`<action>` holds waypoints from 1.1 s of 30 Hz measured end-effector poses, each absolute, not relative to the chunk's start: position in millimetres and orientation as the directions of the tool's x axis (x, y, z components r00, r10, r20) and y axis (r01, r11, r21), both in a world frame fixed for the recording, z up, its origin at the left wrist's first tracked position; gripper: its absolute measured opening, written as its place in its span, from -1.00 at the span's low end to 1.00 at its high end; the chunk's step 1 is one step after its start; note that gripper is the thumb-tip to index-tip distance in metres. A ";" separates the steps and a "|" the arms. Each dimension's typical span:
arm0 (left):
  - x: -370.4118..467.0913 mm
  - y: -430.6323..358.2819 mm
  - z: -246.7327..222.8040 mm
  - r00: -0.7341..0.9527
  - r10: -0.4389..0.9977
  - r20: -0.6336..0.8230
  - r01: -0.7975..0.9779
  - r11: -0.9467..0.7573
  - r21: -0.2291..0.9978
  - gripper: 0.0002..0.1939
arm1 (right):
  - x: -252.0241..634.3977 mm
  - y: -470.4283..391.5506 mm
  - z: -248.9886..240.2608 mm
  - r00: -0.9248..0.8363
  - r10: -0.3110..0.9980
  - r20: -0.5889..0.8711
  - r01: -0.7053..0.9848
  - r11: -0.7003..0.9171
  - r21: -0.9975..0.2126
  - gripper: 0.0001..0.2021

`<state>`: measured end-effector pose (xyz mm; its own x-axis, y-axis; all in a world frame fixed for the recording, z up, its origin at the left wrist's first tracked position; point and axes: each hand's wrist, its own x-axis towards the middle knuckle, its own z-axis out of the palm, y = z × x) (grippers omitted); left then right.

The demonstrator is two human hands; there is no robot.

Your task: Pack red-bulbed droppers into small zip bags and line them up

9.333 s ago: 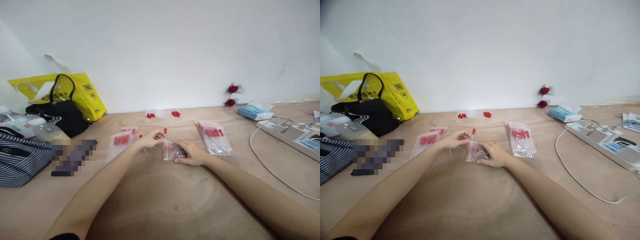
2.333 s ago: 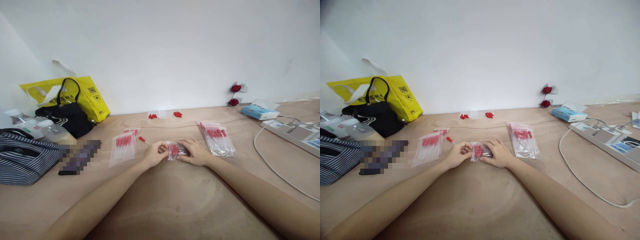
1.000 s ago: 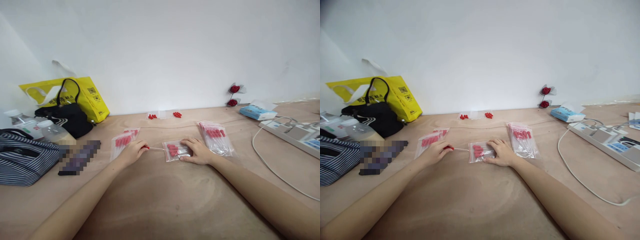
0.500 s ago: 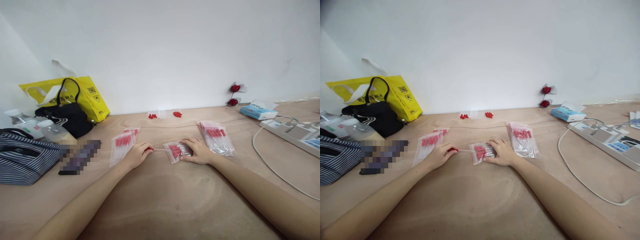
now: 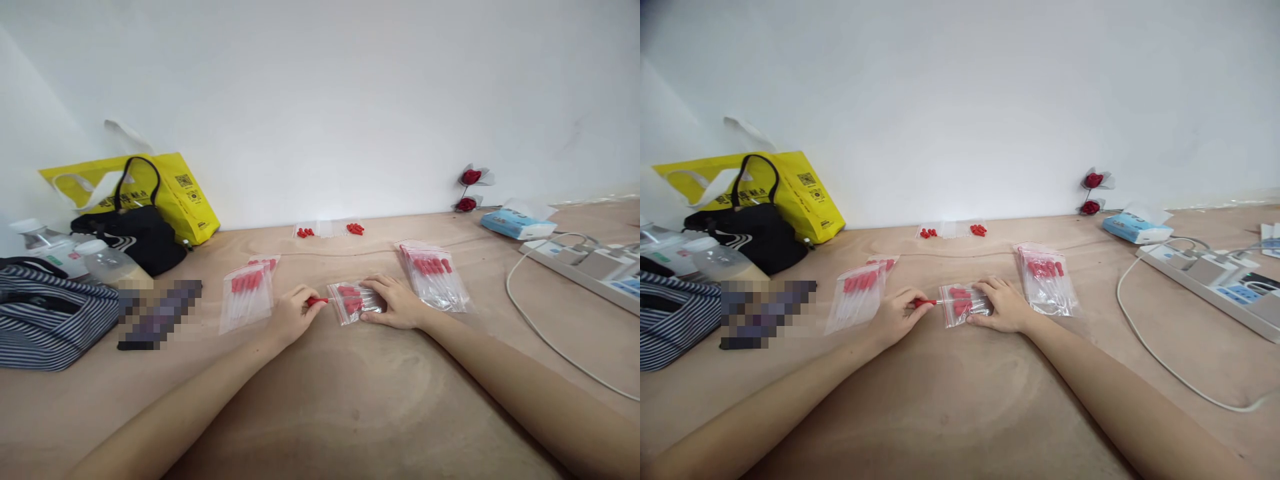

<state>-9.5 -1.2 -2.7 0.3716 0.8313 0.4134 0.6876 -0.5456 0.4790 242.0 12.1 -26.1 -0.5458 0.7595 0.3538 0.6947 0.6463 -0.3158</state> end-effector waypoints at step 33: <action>10.6 17.0 -7.0 0.471 0.866 0.168 0.571 -0.445 0.689 -0.69 | 254.4 17.3 -25.5 -0.520 0.772 0.366 0.639 0.635 -0.434 -0.26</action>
